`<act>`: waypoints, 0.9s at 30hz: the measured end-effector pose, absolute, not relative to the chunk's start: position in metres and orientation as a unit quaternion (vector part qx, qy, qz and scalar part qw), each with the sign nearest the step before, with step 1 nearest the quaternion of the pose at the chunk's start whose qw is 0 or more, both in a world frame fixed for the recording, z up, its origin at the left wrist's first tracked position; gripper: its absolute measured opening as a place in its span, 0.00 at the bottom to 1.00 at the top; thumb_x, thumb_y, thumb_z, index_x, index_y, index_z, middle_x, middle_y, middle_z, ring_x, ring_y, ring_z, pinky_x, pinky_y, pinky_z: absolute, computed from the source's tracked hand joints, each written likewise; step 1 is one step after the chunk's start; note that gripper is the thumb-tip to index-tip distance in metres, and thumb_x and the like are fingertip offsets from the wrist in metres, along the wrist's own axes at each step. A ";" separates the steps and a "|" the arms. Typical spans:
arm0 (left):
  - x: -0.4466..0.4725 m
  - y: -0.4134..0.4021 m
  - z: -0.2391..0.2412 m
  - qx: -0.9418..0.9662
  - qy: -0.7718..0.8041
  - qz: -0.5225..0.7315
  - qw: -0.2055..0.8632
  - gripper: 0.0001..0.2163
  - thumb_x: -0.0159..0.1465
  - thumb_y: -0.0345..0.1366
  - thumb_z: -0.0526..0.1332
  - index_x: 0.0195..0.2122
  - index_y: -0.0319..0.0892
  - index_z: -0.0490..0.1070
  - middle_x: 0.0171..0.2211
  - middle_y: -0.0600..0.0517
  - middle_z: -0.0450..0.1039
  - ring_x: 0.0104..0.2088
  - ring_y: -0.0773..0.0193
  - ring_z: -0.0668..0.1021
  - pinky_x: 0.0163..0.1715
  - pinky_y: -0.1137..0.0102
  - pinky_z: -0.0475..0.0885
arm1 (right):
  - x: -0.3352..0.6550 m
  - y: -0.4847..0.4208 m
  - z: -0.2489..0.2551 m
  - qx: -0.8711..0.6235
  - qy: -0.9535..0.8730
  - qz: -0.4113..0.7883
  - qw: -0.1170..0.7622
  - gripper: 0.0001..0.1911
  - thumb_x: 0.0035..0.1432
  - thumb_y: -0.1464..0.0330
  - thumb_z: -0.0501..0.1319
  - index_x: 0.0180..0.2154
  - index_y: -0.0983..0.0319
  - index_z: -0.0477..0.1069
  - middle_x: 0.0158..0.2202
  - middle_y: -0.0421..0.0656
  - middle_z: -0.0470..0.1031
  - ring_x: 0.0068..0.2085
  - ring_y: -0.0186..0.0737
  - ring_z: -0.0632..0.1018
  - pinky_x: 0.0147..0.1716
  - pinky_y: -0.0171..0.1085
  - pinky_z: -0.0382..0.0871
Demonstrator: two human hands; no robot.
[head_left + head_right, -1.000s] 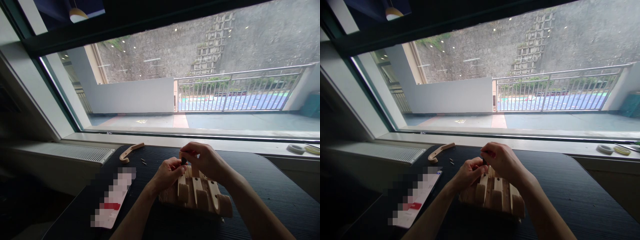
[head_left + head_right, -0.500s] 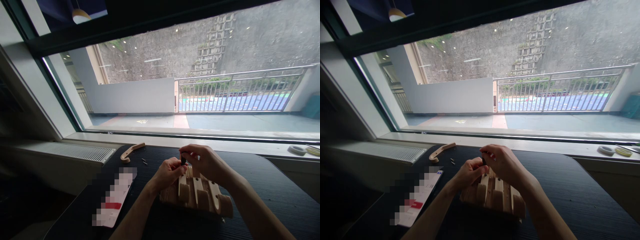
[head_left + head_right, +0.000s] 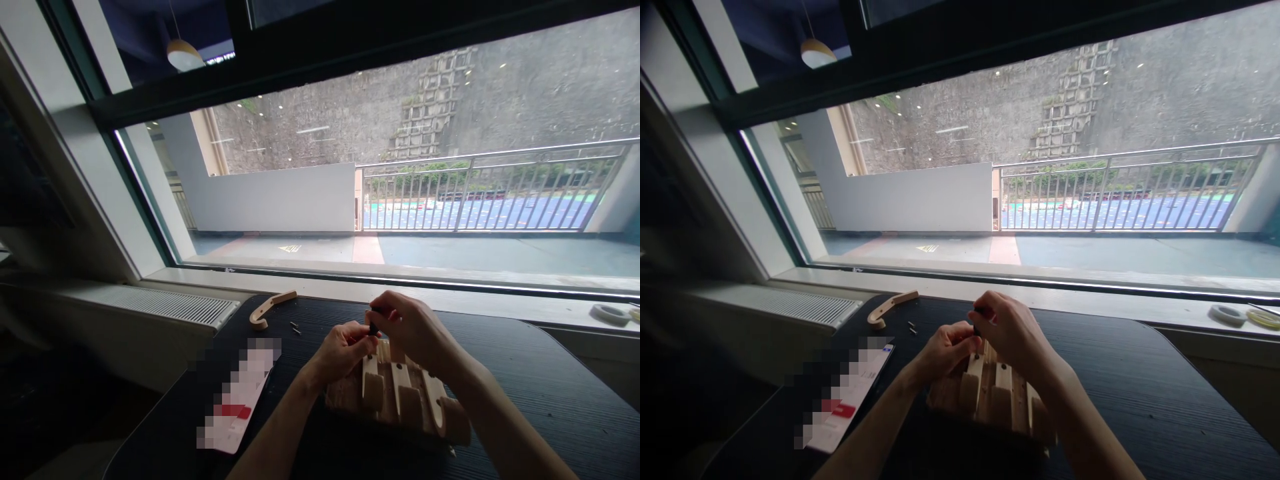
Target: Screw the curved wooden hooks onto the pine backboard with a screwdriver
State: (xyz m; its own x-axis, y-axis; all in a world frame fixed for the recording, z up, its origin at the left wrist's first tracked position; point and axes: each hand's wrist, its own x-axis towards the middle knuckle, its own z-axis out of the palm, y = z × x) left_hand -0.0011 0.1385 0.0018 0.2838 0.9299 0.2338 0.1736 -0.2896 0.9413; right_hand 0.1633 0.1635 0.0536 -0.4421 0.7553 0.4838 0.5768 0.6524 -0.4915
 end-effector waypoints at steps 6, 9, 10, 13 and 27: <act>-0.004 0.139 -0.003 0.676 0.418 0.427 0.431 0.13 0.60 0.42 0.58 0.34 0.38 0.75 0.29 0.54 0.63 0.27 0.72 0.65 0.29 0.76 0.61 | 0.171 0.162 0.061 -0.341 -0.858 0.208 0.325 0.13 0.59 0.65 0.54 0.44 0.57 0.73 0.40 0.40 0.76 0.38 0.37 0.75 0.36 0.34 0.68; -0.004 0.140 -0.005 0.683 0.417 0.425 0.423 0.13 0.60 0.42 0.57 0.36 0.39 0.75 0.30 0.54 0.63 0.28 0.71 0.65 0.29 0.76 0.61 | 0.173 0.163 0.062 -0.331 -0.856 0.227 0.326 0.12 0.59 0.66 0.54 0.41 0.58 0.74 0.40 0.40 0.76 0.38 0.38 0.75 0.38 0.35 0.68; -0.004 0.140 -0.005 0.687 0.417 0.426 0.417 0.12 0.60 0.42 0.57 0.36 0.39 0.75 0.29 0.54 0.63 0.28 0.71 0.65 0.29 0.76 0.61 | 0.173 0.163 0.061 -0.332 -0.854 0.228 0.328 0.12 0.59 0.66 0.54 0.41 0.58 0.74 0.40 0.41 0.76 0.38 0.38 0.75 0.38 0.35 0.69; -0.003 0.140 -0.005 0.690 0.414 0.428 0.411 0.12 0.60 0.42 0.58 0.33 0.38 0.74 0.28 0.54 0.62 0.28 0.71 0.64 0.28 0.76 0.61 | 0.171 0.165 0.060 -0.338 -0.852 0.223 0.332 0.11 0.58 0.67 0.55 0.40 0.59 0.74 0.38 0.41 0.76 0.37 0.37 0.75 0.38 0.35 0.68; -0.002 0.140 -0.004 0.695 0.417 0.426 0.401 0.12 0.61 0.40 0.57 0.27 0.37 0.72 0.28 0.55 0.60 0.29 0.71 0.64 0.29 0.75 0.60 | 0.168 0.161 0.063 -0.367 -0.851 0.187 0.325 0.13 0.57 0.64 0.57 0.43 0.58 0.72 0.37 0.40 0.76 0.34 0.36 0.75 0.32 0.33 0.67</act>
